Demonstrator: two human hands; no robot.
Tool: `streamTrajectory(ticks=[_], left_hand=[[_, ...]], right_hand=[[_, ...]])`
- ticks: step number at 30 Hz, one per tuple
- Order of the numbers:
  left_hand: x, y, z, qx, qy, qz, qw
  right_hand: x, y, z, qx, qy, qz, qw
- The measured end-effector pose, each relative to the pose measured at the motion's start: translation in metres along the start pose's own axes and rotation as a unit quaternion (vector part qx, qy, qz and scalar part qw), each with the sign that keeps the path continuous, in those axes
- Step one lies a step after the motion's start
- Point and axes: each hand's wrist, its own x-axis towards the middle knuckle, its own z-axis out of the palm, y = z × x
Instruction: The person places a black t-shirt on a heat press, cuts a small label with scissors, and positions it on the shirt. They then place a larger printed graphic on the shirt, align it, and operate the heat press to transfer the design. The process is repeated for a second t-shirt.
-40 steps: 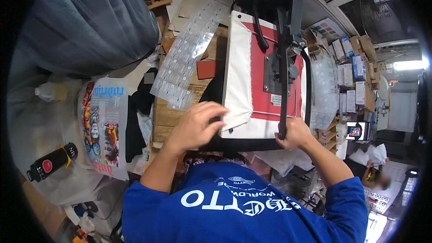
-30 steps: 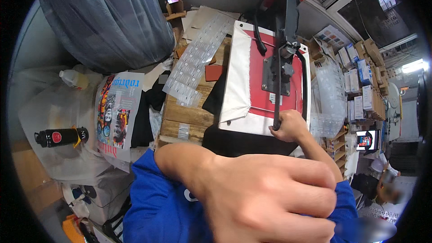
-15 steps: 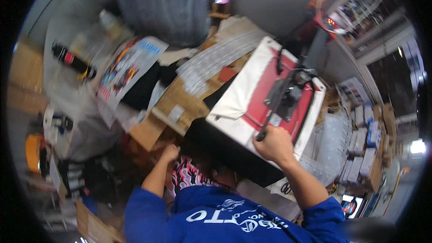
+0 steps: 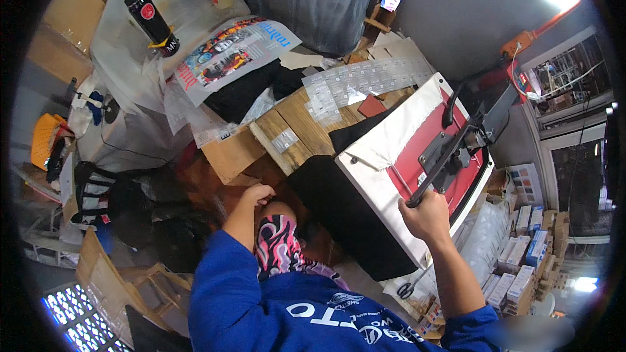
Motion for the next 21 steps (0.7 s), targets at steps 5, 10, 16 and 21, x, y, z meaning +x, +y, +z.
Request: streamTrajectory(ticks=[5, 10, 16, 21], left_hand=[[-0.106, 0.006, 0.026, 0.242, 0.171, 0.343, 0.892], [-0.224, 0.142, -0.07, 0.274, 0.462, 0.54, 0.648], [-0.238, 0.247, -0.21, 0.49, 0.448, 0.19, 0.723], [-0.215, 0.279, -0.296, 0.453, 0.248, 0.291, 0.805]], right_hand=[[-0.01, 0.0, 0.002, -0.014, 0.047, -0.005, 0.999], [-0.007, -0.005, 0.002, -0.026, 0.064, 0.021, 0.997], [0.004, -0.007, -0.008, 0.014, -0.054, 0.065, 0.996], [0.006, -0.003, -0.007, 0.012, -0.058, 0.066, 0.996]])
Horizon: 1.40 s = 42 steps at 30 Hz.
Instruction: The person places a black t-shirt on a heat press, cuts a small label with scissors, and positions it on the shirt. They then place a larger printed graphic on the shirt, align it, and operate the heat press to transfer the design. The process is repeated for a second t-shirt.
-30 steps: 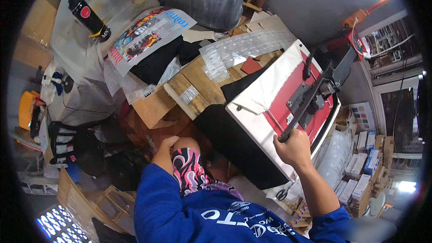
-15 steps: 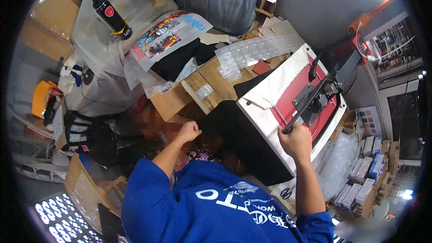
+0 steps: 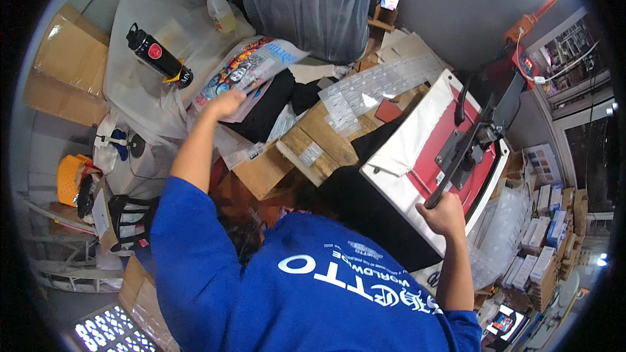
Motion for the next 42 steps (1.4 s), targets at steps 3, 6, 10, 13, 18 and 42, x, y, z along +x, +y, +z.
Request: streamTrajectory(ticks=[3, 6, 10, 13, 18, 42], left_hand=[[0.008, -0.034, -0.059, -0.217, -0.064, -0.082, 0.971], [0.002, -0.04, -0.117, -0.359, -0.074, -0.128, 0.922], [-0.005, -0.036, -0.154, -0.375, -0.06, -0.157, 0.912], [0.002, -0.04, -0.156, -0.377, -0.053, -0.144, 0.914], [0.017, -0.041, -0.129, -0.394, -0.124, -0.089, 0.907], [-0.301, 0.725, 0.125, -0.015, -0.163, 0.816, 0.554]], right_hand=[[0.001, 0.005, 0.004, 0.037, 0.002, -0.019, 0.999], [0.003, 0.008, 0.005, 0.04, -0.002, -0.026, 0.999], [0.002, 0.006, 0.003, 0.036, -0.024, 0.011, 0.999], [0.001, 0.001, 0.001, 0.042, -0.011, 0.013, 0.999], [0.0, -0.004, 0.001, 0.022, 0.001, 0.024, 0.999], [-0.004, 0.04, 0.005, 0.01, -0.059, -0.047, 0.997]])
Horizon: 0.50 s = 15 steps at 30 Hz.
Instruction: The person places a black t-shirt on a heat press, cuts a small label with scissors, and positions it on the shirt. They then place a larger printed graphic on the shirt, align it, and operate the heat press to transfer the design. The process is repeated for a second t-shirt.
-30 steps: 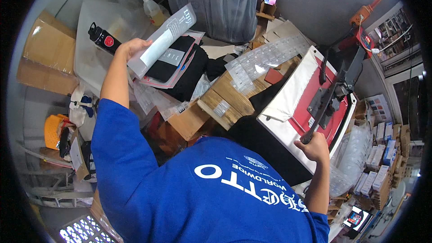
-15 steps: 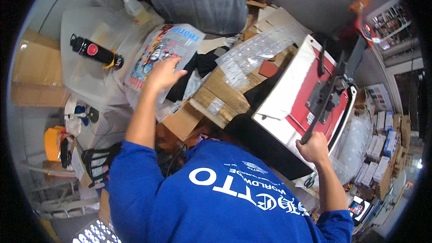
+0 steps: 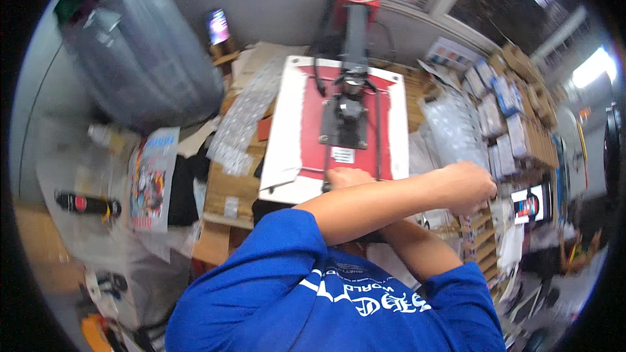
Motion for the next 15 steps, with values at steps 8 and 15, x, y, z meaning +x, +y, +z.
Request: streamTrajectory(ticks=[8, 15], left_hand=[[0.005, -0.089, 0.078, 0.004, -0.195, -0.14, 0.971], [0.017, -0.075, 0.085, -0.15, -0.103, -0.026, 0.983]], right_hand=[[-0.003, 0.004, 0.033, 0.075, 0.048, -0.022, 0.996], [-0.007, 0.01, 0.048, 0.119, 0.04, 0.022, 0.992]])
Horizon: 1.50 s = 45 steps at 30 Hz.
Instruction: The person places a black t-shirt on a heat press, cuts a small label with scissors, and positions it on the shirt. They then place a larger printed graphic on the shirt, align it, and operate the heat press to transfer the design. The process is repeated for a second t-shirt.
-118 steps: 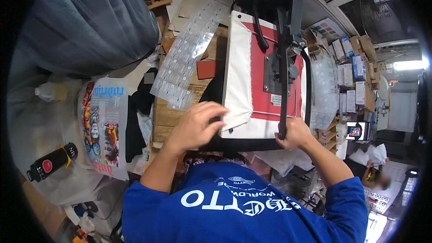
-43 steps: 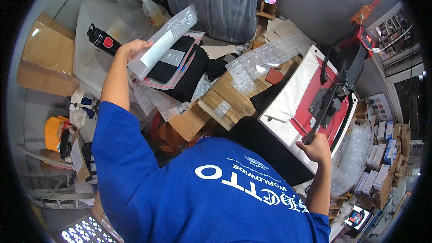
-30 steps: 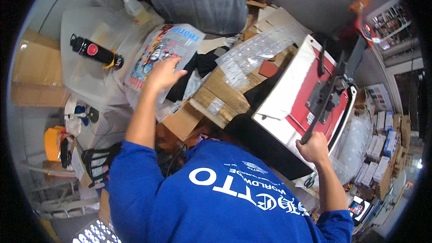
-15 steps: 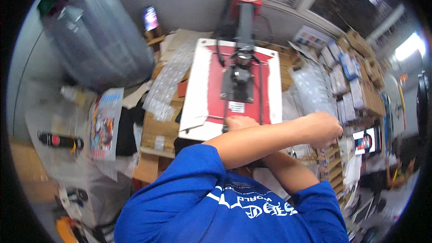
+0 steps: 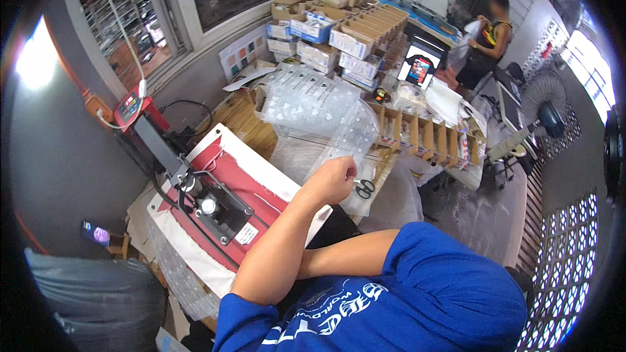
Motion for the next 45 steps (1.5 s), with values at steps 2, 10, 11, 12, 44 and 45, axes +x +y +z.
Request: streamTrajectory(ticks=[2, 10, 11, 12, 44, 45], left_hand=[[0.001, 0.006, 0.003, -0.01, -0.019, 0.01, 1.0], [0.004, 0.016, 0.01, -0.093, -0.112, -0.007, 0.989], [0.004, 0.016, 0.011, -0.076, -0.115, 0.022, 0.99], [0.004, 0.016, 0.011, -0.059, -0.116, 0.05, 0.99], [0.002, 0.012, 0.03, 0.158, -0.276, -0.075, 0.945], [0.002, 0.01, 0.03, 0.157, -0.29, -0.085, 0.94]], right_hand=[[0.001, 0.0, 0.0, 0.011, 0.009, 0.013, 1.0], [-0.002, -0.003, -0.003, 0.038, 0.044, 0.04, 0.997], [-0.002, -0.004, -0.003, 0.038, 0.046, 0.043, 0.997], [-0.002, -0.004, -0.003, 0.039, 0.046, 0.041, 0.997], [0.011, -0.002, -0.009, 0.054, 0.051, -0.01, 0.997], [0.01, -0.001, -0.01, 0.056, 0.051, -0.01, 0.997]])
